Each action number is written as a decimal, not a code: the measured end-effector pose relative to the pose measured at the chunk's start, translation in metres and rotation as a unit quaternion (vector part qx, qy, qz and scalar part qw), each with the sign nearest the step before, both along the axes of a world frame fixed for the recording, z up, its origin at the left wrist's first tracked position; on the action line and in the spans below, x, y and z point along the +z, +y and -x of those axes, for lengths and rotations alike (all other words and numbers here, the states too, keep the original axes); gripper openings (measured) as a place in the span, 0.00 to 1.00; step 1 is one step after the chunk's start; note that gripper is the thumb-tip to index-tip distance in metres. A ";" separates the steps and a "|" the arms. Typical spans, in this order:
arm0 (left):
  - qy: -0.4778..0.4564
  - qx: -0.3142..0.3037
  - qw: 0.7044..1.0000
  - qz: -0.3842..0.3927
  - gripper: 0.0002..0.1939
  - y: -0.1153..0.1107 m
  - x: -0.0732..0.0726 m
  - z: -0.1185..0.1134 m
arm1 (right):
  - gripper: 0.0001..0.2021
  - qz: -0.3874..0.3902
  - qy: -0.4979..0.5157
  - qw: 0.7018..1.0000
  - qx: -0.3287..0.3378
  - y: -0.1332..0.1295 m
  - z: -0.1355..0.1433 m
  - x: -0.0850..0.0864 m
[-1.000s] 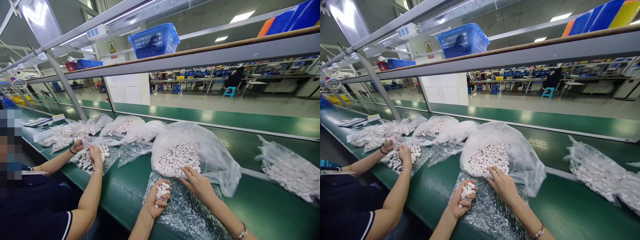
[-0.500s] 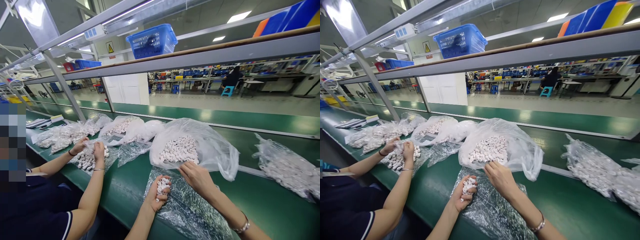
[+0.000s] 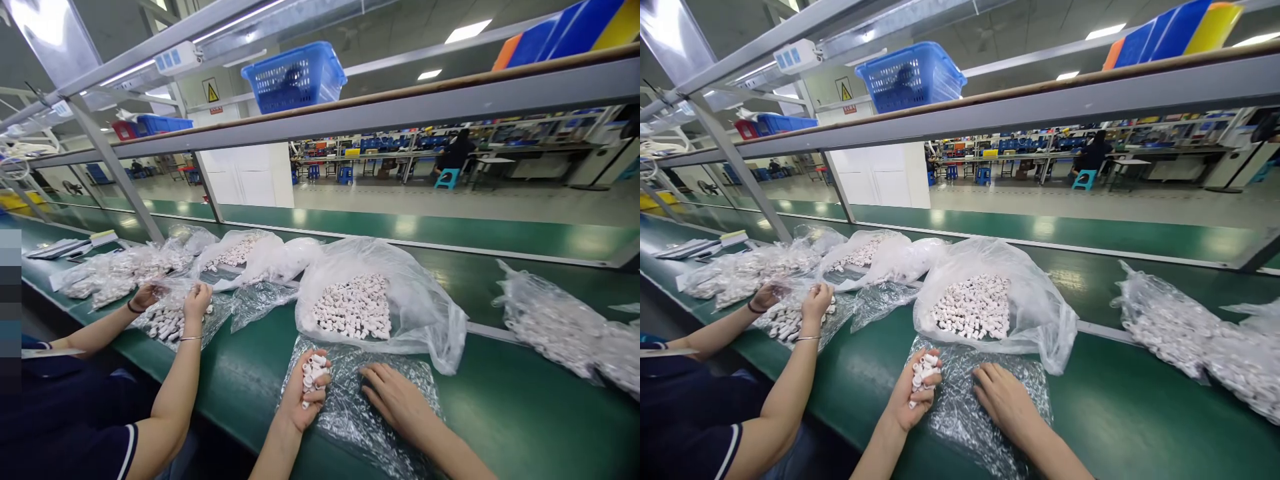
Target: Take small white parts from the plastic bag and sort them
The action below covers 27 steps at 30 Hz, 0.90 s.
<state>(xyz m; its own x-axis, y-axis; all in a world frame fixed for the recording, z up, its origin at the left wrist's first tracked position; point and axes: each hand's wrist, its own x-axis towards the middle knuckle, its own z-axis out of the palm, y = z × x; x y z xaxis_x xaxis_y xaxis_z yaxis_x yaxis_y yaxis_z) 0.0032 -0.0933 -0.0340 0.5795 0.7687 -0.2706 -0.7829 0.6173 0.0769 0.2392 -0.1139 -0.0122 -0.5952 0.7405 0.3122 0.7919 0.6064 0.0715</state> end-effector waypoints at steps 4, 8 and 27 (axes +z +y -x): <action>-0.014 0.005 1.000 -0.006 0.12 -0.013 0.007 0.001 | 0.14 -0.005 0.007 1.000 -0.015 0.016 -0.014 -0.010; -0.006 -0.006 0.999 -0.031 0.13 -0.020 0.010 -0.003 | 0.13 0.042 0.047 0.998 -0.010 0.012 -0.007 0.012; 0.062 -0.043 0.993 -0.092 0.16 -0.019 -0.005 -0.023 | 0.12 -0.039 0.084 0.996 -0.001 0.024 0.013 0.033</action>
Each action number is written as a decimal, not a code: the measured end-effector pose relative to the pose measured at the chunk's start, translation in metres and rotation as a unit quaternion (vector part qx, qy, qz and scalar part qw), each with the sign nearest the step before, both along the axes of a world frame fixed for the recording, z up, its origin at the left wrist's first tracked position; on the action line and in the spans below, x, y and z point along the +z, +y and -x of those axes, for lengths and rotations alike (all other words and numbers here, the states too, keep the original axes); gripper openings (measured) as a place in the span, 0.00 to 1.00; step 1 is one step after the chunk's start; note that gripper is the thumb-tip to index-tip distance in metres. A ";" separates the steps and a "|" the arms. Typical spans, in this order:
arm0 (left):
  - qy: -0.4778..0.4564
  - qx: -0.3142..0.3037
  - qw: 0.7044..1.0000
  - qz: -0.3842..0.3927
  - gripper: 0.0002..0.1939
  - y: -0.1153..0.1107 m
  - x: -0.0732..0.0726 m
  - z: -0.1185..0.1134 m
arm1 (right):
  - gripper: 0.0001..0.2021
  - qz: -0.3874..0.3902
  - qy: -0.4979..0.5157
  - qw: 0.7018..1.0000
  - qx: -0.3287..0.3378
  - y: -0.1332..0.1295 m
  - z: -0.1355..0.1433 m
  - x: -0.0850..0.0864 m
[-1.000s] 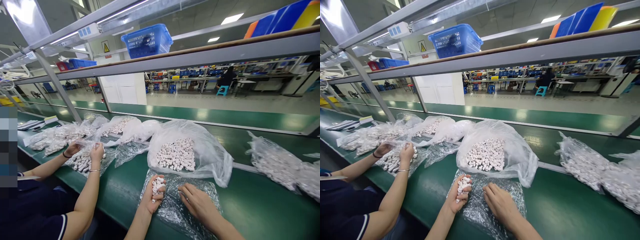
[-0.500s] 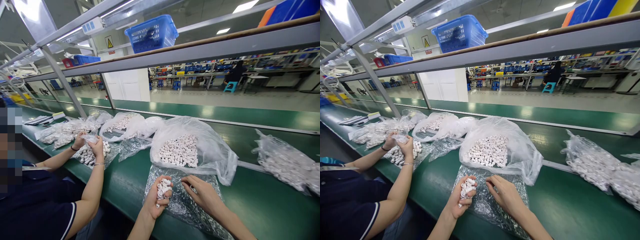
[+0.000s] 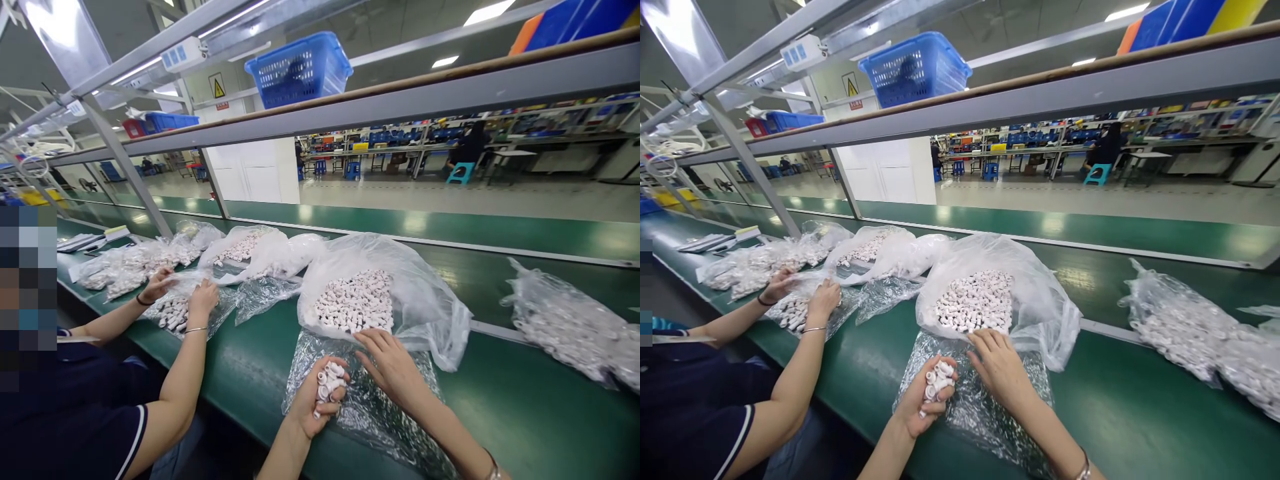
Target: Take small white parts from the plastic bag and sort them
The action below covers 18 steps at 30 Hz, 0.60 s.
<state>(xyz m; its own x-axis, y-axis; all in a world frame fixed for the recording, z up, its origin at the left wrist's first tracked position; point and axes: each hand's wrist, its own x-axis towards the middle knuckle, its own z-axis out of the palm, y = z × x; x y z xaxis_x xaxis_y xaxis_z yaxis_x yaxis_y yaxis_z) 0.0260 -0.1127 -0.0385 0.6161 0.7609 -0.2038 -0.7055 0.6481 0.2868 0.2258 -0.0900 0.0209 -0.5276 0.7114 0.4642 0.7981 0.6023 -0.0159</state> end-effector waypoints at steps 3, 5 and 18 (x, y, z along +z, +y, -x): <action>-0.007 0.006 1.000 -0.007 0.16 0.001 -0.001 0.003 | 0.07 0.036 -0.083 0.996 0.004 0.005 -0.015 -0.016; -0.003 0.009 1.000 -0.010 0.16 0.001 -0.001 0.002 | 0.06 0.037 -0.079 0.996 0.004 0.002 -0.018 -0.019; 0.047 -0.022 0.999 0.001 0.18 -0.009 0.006 -0.021 | 0.07 0.259 0.173 0.950 -0.030 -0.051 0.022 0.014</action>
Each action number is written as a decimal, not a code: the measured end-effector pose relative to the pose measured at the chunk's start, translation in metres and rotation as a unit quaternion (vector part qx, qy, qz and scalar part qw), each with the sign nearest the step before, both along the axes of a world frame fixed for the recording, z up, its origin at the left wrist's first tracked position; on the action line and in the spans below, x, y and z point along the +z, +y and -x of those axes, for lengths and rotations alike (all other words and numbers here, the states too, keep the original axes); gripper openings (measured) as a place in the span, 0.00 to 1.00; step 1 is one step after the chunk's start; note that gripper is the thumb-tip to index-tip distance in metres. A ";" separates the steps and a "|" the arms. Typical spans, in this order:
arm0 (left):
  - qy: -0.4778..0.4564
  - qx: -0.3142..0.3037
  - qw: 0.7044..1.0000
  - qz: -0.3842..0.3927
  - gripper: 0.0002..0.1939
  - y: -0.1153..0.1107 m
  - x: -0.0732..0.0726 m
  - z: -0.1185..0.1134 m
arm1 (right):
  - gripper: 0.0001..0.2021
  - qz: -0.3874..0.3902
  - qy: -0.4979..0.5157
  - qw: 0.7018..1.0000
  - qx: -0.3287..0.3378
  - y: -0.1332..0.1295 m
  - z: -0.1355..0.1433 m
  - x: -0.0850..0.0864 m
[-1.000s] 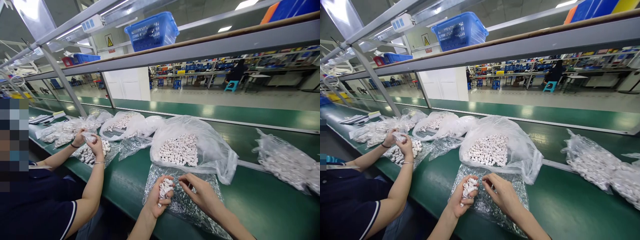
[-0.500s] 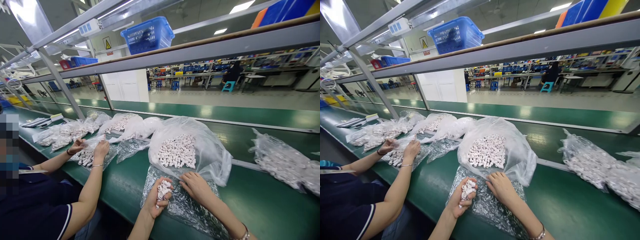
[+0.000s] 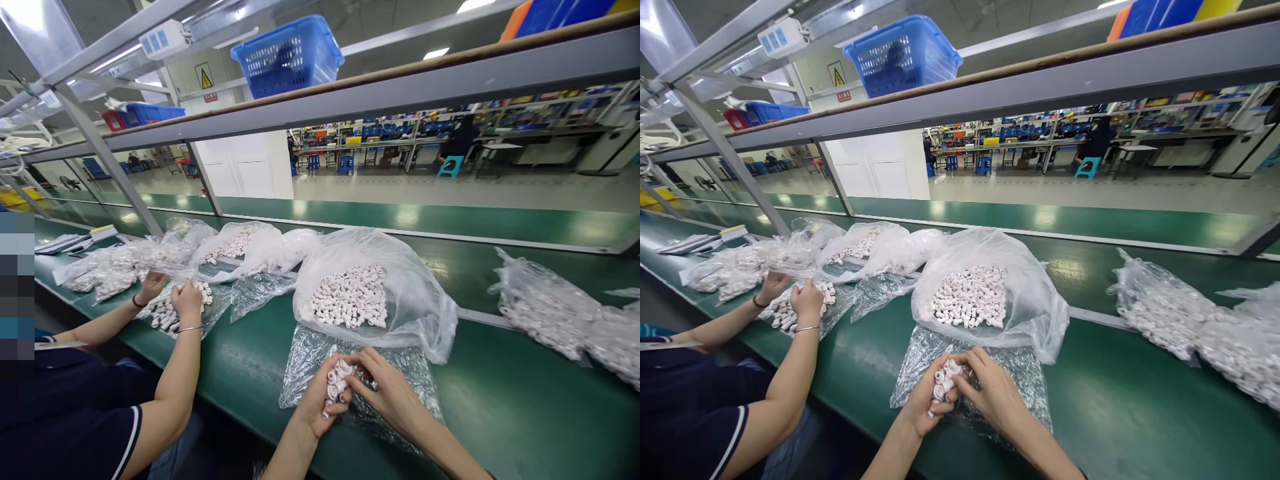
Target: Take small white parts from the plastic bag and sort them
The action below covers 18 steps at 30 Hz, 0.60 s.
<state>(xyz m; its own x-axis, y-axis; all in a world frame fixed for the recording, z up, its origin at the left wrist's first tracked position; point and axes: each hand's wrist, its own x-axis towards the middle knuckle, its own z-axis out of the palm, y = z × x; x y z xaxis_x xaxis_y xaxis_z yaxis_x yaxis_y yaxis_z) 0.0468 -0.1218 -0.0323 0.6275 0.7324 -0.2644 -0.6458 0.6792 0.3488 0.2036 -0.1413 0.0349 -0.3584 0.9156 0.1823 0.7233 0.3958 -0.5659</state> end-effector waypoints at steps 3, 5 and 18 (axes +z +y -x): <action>0.031 -0.002 0.999 -0.009 0.17 -0.002 -0.002 -0.003 | 0.07 0.042 0.043 0.998 -0.017 -0.002 -0.002 -0.008; 0.039 -0.003 0.999 -0.005 0.16 -0.001 -0.005 -0.002 | 0.07 0.077 0.107 0.991 -0.022 0.001 -0.007 -0.010; -0.094 0.014 0.995 -0.010 0.18 0.004 -0.024 0.010 | 0.16 0.279 0.373 0.882 -0.064 0.011 -0.037 -0.019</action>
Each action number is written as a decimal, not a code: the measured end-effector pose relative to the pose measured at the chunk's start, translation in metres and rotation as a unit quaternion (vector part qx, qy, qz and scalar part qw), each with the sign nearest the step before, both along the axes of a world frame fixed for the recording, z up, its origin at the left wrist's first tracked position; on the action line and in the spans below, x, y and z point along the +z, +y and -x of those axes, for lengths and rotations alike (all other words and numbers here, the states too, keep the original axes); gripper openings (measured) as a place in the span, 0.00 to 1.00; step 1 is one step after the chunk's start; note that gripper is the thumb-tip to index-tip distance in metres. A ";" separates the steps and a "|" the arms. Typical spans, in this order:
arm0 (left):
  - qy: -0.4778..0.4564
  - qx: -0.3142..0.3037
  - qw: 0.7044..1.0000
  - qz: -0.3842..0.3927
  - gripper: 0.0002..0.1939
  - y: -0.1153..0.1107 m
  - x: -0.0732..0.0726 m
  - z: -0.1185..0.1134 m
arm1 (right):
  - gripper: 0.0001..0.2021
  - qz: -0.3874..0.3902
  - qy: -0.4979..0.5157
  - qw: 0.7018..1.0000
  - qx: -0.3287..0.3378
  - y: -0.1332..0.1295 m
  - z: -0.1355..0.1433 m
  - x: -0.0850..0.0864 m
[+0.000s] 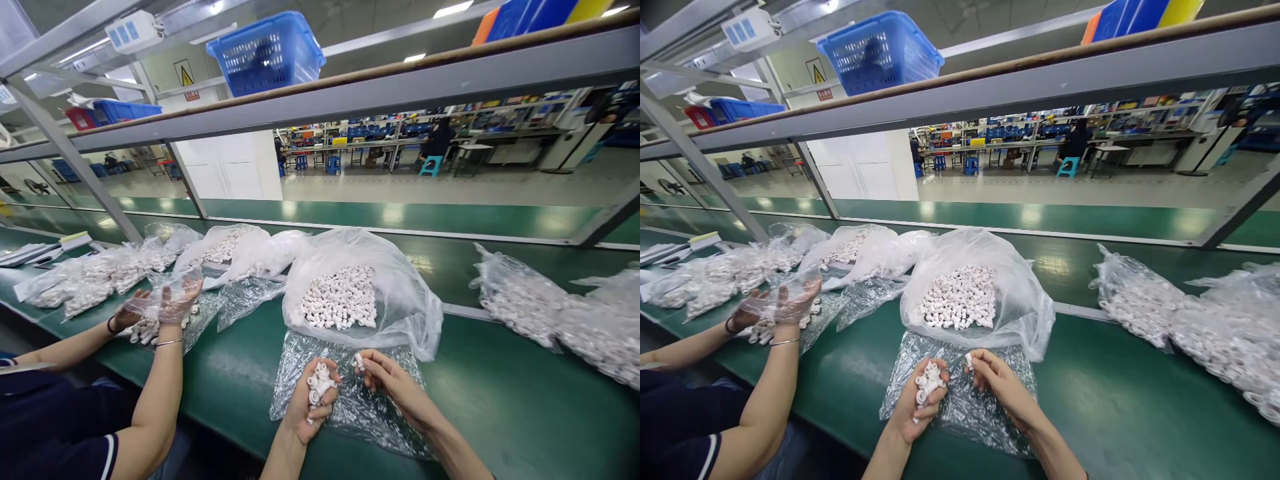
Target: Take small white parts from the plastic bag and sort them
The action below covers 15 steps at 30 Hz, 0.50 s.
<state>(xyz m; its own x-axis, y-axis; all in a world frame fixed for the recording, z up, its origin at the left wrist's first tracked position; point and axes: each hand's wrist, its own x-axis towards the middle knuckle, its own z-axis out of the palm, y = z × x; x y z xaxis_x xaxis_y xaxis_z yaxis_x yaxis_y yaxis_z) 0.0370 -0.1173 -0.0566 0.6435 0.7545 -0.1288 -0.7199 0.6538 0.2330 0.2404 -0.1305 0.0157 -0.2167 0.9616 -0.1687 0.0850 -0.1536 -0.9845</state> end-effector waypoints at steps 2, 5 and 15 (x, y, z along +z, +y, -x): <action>0.003 0.006 1.000 -0.006 0.18 -0.001 0.000 0.000 | 0.17 -0.013 -0.017 1.000 0.003 0.000 0.001 0.000; 0.014 0.009 1.000 -0.014 0.19 -0.002 -0.002 0.000 | 0.17 -0.031 -0.057 0.998 0.010 0.001 0.003 -0.001; 0.042 -0.001 0.998 -0.046 0.19 -0.005 -0.003 -0.001 | 0.14 -0.198 -0.309 0.929 -0.038 -0.001 0.003 -0.022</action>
